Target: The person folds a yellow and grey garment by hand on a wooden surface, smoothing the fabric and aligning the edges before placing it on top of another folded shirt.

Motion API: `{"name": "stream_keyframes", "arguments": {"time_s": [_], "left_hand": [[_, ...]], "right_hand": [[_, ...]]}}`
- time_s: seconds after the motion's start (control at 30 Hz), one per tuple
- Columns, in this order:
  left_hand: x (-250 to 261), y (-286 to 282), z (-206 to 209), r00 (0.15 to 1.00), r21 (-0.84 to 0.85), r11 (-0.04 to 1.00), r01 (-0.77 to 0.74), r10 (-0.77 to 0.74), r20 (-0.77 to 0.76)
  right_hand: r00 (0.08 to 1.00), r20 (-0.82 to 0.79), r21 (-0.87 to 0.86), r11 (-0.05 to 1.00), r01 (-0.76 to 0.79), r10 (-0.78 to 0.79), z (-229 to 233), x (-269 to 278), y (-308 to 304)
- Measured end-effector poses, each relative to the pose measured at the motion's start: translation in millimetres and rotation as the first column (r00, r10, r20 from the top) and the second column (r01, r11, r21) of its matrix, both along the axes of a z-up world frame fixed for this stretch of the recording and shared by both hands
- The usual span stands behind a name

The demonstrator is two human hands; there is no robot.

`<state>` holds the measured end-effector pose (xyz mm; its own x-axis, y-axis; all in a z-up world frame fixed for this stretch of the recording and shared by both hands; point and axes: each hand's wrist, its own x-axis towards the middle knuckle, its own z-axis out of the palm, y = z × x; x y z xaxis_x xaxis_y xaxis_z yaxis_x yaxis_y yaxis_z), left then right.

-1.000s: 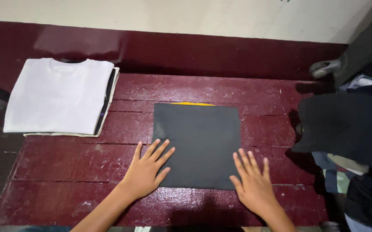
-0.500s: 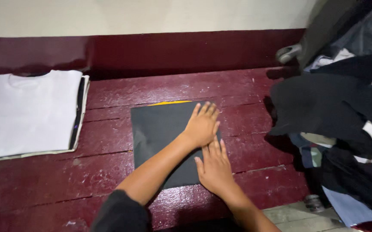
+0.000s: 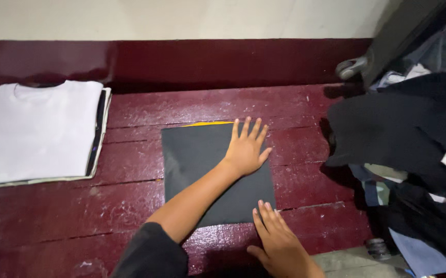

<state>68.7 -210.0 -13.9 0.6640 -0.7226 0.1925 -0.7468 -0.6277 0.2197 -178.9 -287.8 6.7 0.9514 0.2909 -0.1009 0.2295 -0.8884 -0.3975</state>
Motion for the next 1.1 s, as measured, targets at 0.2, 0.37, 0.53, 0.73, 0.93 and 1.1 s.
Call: {"name": "stream_keyframes", "arguments": {"time_s": [0.2, 0.37, 0.53, 0.73, 0.93, 1.1], "left_hand": [[-76, 78, 6, 0.996, -0.038, 0.999, 0.037, -0.04, -0.08], [-112, 168, 13, 0.993, -0.018, 0.997, -0.072, 0.069, -0.101], [-133, 213, 1, 0.96, 0.038, 0.96, -0.278, 0.279, -0.022], [-140, 253, -9, 0.859, 0.068, 0.86, -0.505, 0.494, 0.134], [-139, 252, 18, 0.749, 0.018, 0.763, -0.646, 0.638, -0.18], [-148, 236, 22, 0.753, -0.068, 0.764, -0.642, 0.611, -0.247]], "right_hand": [[0.953, -0.297, -0.153, 0.988, 0.012, -0.057, 12, 19, -5], [0.949, -0.308, -0.208, 0.978, -0.001, -0.065, 20, 31, -9], [0.904, -0.368, -0.173, 0.971, 0.163, -0.218, 35, 51, -16], [0.894, -0.355, -0.076, 0.961, 0.265, -0.274, 44, 59, -22], [0.772, -0.118, 0.071, 0.77, 0.634, -0.625, 33, 79, -31], [0.808, -0.088, 0.044, 0.808, 0.588, -0.583, 7, 74, -31]]}}
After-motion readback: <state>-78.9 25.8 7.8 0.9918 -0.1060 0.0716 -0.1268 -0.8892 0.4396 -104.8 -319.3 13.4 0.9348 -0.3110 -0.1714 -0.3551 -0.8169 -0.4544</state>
